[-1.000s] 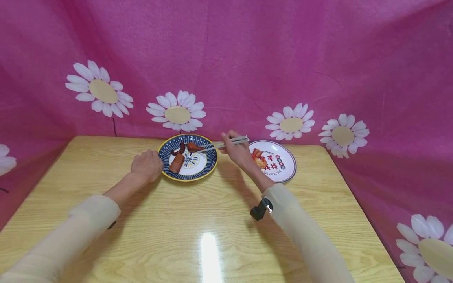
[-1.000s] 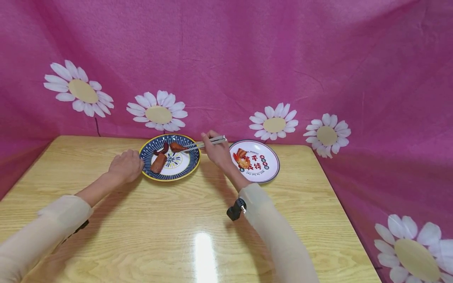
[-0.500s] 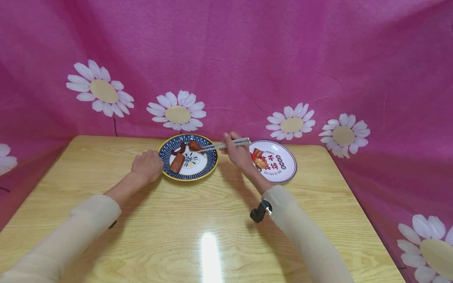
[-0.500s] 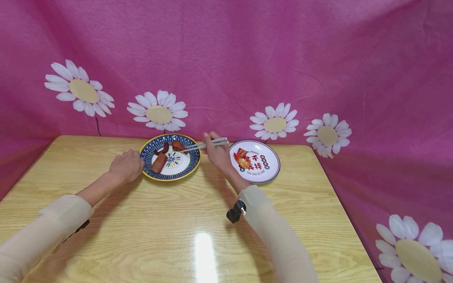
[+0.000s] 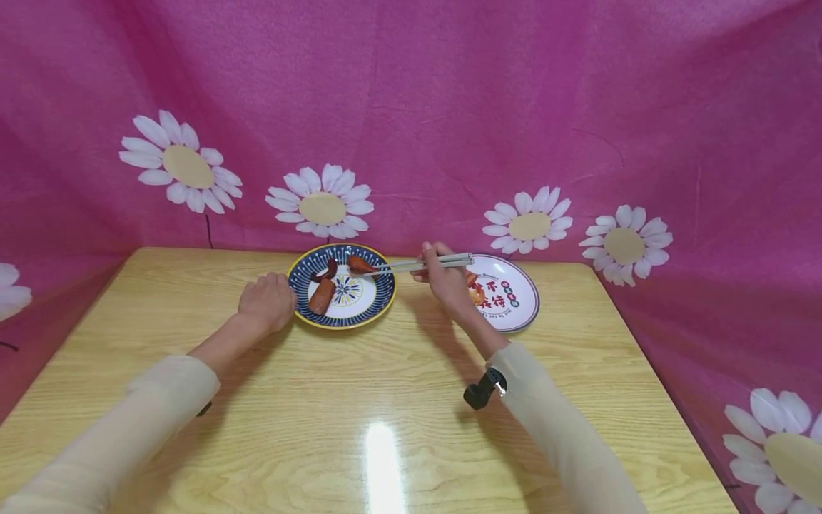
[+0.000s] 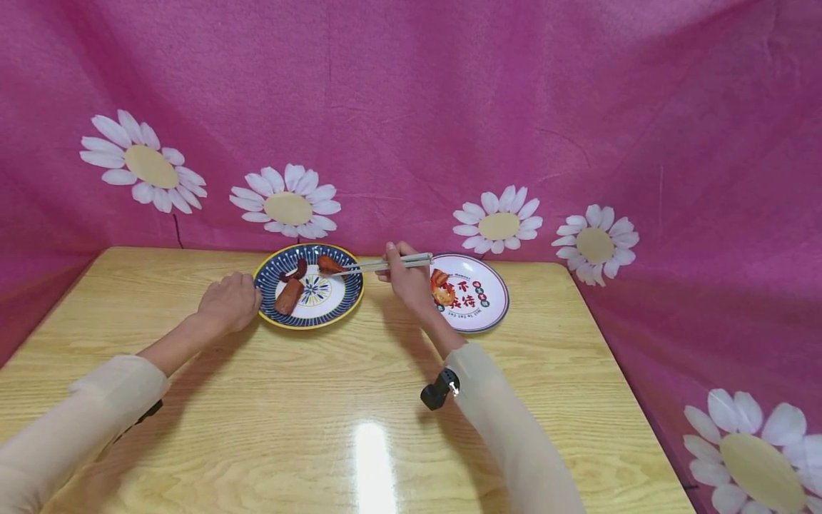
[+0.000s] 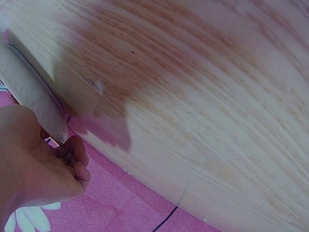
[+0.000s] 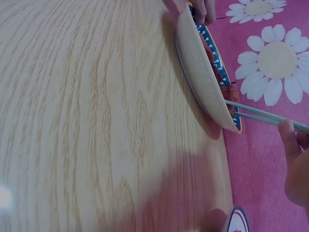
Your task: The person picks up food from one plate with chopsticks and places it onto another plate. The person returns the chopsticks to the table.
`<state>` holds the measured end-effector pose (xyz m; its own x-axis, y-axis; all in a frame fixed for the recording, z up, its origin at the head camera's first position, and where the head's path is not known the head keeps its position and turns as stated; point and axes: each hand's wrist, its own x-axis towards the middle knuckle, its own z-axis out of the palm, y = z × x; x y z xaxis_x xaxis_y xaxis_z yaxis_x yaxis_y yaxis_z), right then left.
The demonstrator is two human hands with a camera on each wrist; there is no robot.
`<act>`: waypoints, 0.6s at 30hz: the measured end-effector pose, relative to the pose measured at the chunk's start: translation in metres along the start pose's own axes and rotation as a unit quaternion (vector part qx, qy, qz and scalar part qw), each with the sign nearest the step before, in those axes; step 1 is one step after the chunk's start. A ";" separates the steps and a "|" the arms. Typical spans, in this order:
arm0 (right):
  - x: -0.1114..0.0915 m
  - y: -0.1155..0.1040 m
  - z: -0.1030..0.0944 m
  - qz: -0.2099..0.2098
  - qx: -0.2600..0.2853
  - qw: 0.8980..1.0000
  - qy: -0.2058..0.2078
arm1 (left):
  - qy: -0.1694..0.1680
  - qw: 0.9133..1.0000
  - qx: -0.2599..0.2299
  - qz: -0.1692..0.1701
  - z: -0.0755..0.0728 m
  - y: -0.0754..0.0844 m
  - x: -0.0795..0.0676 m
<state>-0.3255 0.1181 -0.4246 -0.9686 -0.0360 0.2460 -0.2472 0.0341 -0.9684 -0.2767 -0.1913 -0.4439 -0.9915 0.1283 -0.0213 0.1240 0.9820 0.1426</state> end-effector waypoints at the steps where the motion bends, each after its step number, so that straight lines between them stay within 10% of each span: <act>1: 0.000 0.000 -0.002 0.002 -0.001 1.000 -0.001 | 0.000 1.000 0.000 0.000 0.000 0.000 0.000; 18: -0.011 -0.019 -0.029 -0.008 -0.017 1.000 0.004 | 0.000 1.000 0.001 -0.002 -0.001 0.001 0.000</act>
<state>-0.3108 0.1466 -0.4077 -0.9648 -0.0291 0.2615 -0.2629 0.0667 -0.9625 -0.2763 -0.1905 -0.4432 -0.9919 0.1249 -0.0208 0.1208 0.9828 0.1396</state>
